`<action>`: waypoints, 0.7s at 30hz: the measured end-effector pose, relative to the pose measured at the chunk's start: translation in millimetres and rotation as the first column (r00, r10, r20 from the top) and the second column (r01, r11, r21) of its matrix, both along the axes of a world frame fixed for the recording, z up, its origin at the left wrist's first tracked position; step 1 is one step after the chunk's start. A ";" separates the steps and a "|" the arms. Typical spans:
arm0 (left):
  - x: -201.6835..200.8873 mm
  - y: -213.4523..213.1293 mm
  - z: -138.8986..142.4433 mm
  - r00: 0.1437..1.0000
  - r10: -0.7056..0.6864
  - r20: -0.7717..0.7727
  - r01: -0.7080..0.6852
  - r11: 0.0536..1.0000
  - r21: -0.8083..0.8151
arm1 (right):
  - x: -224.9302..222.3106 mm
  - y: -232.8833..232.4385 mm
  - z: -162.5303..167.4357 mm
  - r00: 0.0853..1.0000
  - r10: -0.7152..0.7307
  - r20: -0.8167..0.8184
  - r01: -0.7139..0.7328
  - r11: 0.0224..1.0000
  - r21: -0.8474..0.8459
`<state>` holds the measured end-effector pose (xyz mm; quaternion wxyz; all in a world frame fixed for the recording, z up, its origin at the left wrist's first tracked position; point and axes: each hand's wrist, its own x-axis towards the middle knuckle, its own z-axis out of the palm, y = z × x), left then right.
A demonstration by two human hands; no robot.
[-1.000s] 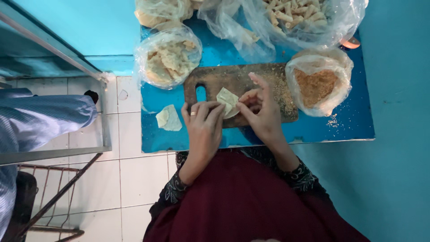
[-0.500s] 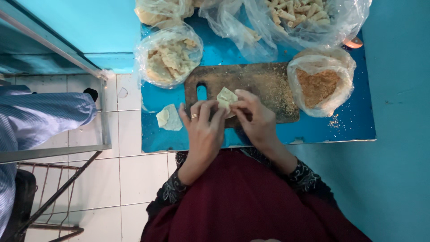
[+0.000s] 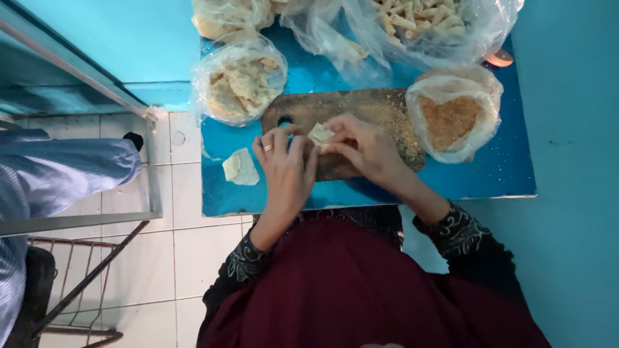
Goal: The person sits at a low table and folds small square dough wrappers one at a time on a wooden board, pressing the edges together to form filled pastry parcels, taking wrappers from a pile and finished pieces aside while bags of dough pieces and brown filling sit on the table.
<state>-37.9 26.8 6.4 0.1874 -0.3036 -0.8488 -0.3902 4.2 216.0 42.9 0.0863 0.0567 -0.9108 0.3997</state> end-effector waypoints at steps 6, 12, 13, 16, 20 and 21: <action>8.2 7.1 1.5 0.991 0.086 -0.102 -0.087 0.996 -0.001 | -9.1 -0.7 4.7 0.999 -0.019 0.050 0.025 0.991 -0.130; 10.2 -4.8 4.9 0.984 0.000 -0.179 -0.023 0.991 -0.130 | 10.7 -6.2 -5.4 0.919 0.168 -0.357 -0.038 0.938 0.345; 8.4 -6.4 5.0 0.982 -0.020 -0.190 -0.004 0.992 -0.123 | 12.4 -7.0 -7.0 0.922 0.172 -0.348 -0.040 0.934 0.355; 4.1 -5.5 3.9 0.985 -0.082 -0.149 0.067 0.993 -0.101 | 10.0 -7.8 -8.7 0.922 0.124 -0.366 -0.019 0.961 0.276; 5.7 -5.3 3.0 0.983 -0.151 -0.106 0.137 0.982 -0.129 | 8.1 -4.5 -3.1 0.983 0.057 -0.176 -0.046 0.997 0.067; 6.9 -6.2 3.4 0.983 -0.152 -0.103 0.141 0.984 -0.108 | 8.4 -4.6 -1.9 0.990 0.038 -0.134 -0.033 0.998 0.045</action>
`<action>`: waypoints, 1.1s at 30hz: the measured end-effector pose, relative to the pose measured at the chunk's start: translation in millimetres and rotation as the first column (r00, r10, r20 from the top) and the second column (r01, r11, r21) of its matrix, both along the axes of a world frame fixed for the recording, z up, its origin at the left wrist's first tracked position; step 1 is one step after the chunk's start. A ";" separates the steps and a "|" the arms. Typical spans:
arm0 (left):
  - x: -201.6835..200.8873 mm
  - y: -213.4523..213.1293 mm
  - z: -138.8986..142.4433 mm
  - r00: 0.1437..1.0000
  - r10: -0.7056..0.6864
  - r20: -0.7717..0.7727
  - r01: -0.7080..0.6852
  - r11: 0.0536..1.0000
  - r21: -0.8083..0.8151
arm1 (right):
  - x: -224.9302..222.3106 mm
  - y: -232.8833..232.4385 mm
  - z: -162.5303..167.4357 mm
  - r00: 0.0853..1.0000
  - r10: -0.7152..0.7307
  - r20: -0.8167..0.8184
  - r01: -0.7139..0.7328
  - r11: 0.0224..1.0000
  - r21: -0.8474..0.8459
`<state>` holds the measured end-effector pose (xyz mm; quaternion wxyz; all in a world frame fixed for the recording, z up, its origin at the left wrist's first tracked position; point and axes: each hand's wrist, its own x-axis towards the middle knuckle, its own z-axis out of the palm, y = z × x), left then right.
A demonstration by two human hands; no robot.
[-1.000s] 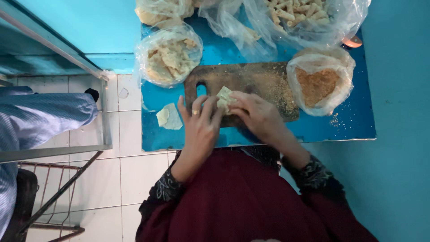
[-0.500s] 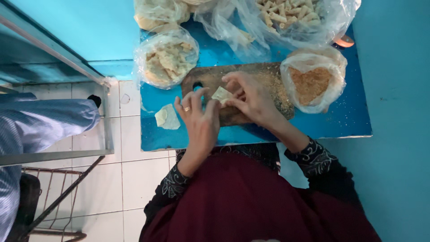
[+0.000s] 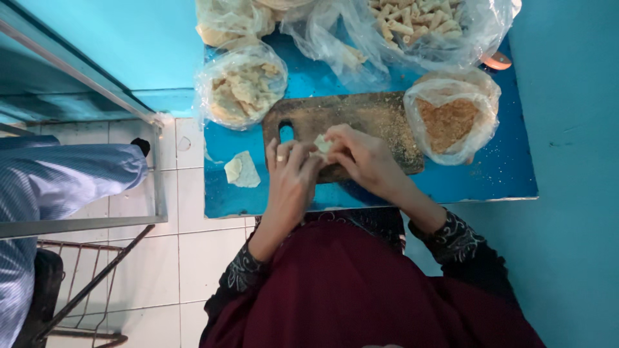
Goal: The person sits at a low table and folds small square dough wrappers one at a time on a wooden board, pressing the edges together to form filled pastry parcels, taking wrappers from a pile and finished pieces aside while bags of dough pieces and brown filling sit on the table.
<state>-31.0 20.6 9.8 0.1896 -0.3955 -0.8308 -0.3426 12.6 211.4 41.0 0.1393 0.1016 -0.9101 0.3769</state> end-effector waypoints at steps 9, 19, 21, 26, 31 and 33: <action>3.6 5.6 2.6 0.988 0.082 0.132 -0.102 0.984 0.148 | 11.5 -14.8 -8.4 0.970 -0.017 -0.244 0.059 0.984 0.167; 4.7 -4.5 1.5 0.992 0.097 0.079 -0.108 0.984 0.142 | 3.3 -9.9 -7.9 0.993 -0.066 -0.097 0.069 0.997 0.024; 5.3 -5.1 -0.1 0.992 0.101 0.077 -0.109 0.987 0.114 | -2.3 -5.5 -4.8 0.997 -0.061 0.044 0.065 0.995 -0.081; -2.9 4.0 -3.9 0.988 0.116 0.099 -0.122 0.991 0.060 | 1.4 -9.4 -7.3 0.999 -0.040 -0.020 0.038 0.995 -0.092; -4.1 6.6 -3.9 0.959 0.128 0.254 -0.178 0.967 0.182 | 8.9 -17.9 -16.1 0.971 -0.043 -0.234 0.070 0.991 0.110; -2.3 6.0 -3.5 0.959 0.141 0.245 -0.190 0.963 0.193 | 7.3 -17.6 -15.9 0.977 -0.071 -0.202 0.092 0.991 0.094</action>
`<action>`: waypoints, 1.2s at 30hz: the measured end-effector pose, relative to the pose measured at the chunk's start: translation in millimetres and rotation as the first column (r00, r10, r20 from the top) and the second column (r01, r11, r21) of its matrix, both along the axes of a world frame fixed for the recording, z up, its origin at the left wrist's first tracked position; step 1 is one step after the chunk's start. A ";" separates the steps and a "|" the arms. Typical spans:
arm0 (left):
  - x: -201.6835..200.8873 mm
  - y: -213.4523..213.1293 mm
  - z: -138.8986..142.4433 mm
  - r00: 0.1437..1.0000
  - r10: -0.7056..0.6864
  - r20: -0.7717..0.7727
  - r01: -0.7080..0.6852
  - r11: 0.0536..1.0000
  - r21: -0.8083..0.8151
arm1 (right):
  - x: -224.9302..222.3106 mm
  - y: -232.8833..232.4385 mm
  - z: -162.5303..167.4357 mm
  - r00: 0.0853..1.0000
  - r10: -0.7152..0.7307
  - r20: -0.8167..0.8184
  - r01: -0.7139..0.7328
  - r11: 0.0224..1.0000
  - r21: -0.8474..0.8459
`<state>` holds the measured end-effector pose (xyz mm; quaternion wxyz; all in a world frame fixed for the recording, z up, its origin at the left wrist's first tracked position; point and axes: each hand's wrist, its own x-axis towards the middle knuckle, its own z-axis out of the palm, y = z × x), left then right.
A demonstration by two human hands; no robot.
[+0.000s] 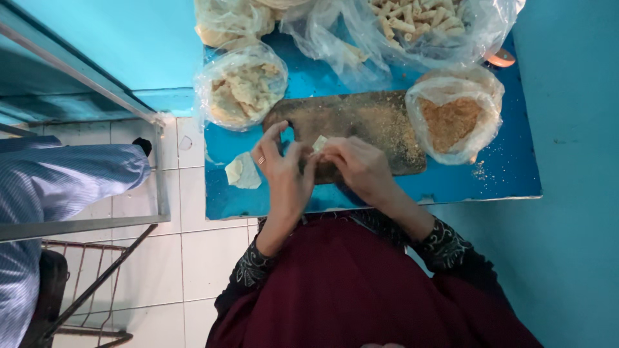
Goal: The person sits at a low table and folds small square dough wrappers one at a time on a wooden board, pressing the edges together to form filled pastry parcels, taking wrappers from a pile and finished pieces aside while bags of dough pieces and brown filling sit on the table.
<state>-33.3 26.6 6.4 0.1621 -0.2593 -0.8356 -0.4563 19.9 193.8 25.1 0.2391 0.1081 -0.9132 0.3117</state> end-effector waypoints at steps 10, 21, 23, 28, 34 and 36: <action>5.7 -6.7 -1.0 0.979 -0.080 -0.188 0.039 0.977 -0.211 | 0.2 -3.7 3.6 0.998 -0.004 -0.058 0.001 0.999 -0.038; 1.9 -2.2 5.3 0.989 -0.071 -0.127 0.053 0.989 -0.136 | -6.9 2.5 2.1 0.998 -0.069 -0.001 0.069 0.995 0.071; -0.5 0.3 3.6 0.989 -0.052 -0.135 0.023 0.978 -0.209 | -9.4 6.3 6.4 0.997 -0.048 0.066 0.051 0.998 -0.045; -2.6 7.4 -0.5 0.987 -0.012 -0.160 -0.026 0.971 -0.236 | 2.0 -1.4 11.3 0.998 -0.050 -0.035 0.048 0.998 -0.037; 1.2 2.9 2.0 0.987 -0.017 -0.160 -0.008 0.988 -0.156 | -4.9 -3.1 8.3 0.996 -0.090 -0.017 0.090 0.996 -0.002; 1.9 4.0 2.1 0.985 -0.014 -0.172 -0.020 0.980 -0.198 | -6.7 -0.7 8.1 0.996 -0.082 -0.020 0.083 0.997 0.002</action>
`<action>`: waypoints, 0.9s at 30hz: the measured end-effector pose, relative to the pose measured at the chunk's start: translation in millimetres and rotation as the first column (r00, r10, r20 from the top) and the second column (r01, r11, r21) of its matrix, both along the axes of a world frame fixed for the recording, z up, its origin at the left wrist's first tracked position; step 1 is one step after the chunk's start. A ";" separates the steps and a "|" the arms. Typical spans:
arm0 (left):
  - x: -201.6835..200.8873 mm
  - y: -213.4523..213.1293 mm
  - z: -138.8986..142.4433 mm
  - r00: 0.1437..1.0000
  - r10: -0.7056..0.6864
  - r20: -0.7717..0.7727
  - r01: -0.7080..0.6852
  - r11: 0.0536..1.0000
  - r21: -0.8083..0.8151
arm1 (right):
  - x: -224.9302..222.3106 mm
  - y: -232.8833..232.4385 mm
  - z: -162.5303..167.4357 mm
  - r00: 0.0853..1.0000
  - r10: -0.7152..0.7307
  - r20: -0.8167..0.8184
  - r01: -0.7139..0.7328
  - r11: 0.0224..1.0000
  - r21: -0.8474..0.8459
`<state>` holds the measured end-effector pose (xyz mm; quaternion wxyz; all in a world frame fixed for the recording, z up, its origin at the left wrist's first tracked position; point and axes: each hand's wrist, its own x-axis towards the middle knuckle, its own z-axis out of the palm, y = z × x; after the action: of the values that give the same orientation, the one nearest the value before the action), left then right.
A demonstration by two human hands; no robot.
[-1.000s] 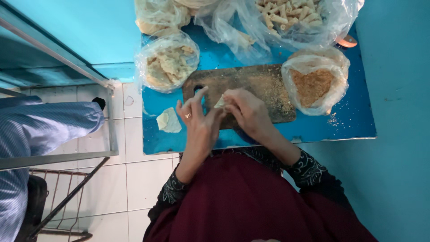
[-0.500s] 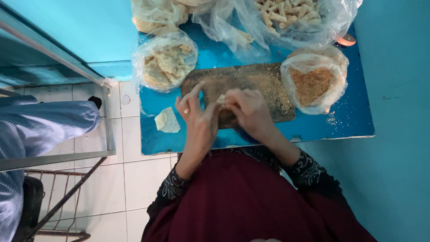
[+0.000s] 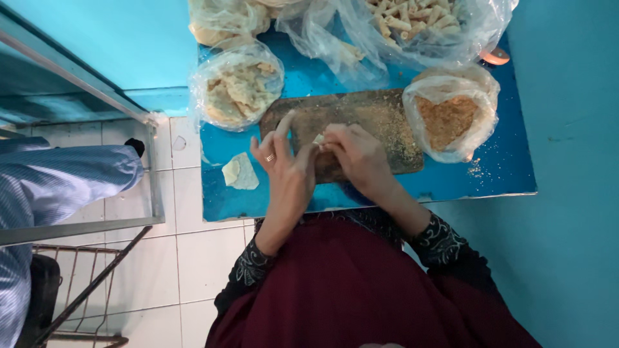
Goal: The person sits at a low table and folds small square dough wrappers one at a time on a wooden board, pressing the edges together to form filled pastry parcels, taking wrappers from a pile and finished pieces aside while bags of dough pieces and brown filling sit on the table.
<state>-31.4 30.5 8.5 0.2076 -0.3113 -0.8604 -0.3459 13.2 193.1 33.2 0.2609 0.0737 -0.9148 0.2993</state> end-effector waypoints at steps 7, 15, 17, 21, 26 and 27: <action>-4.3 1.1 -0.9 0.995 0.095 -0.022 -0.095 0.995 -0.001 | -0.9 -0.3 0.0 0.996 0.068 -0.054 -0.064 0.996 0.068; 5.7 -21.7 7.5 0.971 0.233 0.043 -0.237 0.940 0.246 | -31.0 6.1 20.3 0.997 0.031 -0.066 -0.008 0.949 0.314; 5.3 -23.6 7.3 0.970 0.235 0.061 -0.243 0.940 0.239 | -35.5 10.3 27.3 0.995 0.035 0.096 -0.048 0.989 0.138; 5.7 -29.5 4.7 0.972 0.224 0.066 -0.233 0.944 0.234 | -13.8 9.9 30.3 0.995 0.094 -0.025 -0.092 0.994 0.058; 7.1 -29.5 3.8 0.983 0.156 0.096 -0.175 0.955 0.240 | -5.7 2.3 16.1 0.994 0.091 -0.062 -0.077 0.975 0.210; 6.7 -27.4 4.4 0.986 0.134 0.098 -0.155 0.957 0.246 | -9.9 4.5 14.3 0.998 0.069 -0.008 -0.067 0.985 0.158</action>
<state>-24.7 3.1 12.9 0.2356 -0.2044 -0.8373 -0.4489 3.3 197.6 47.5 0.2499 0.1273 -0.9308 0.2342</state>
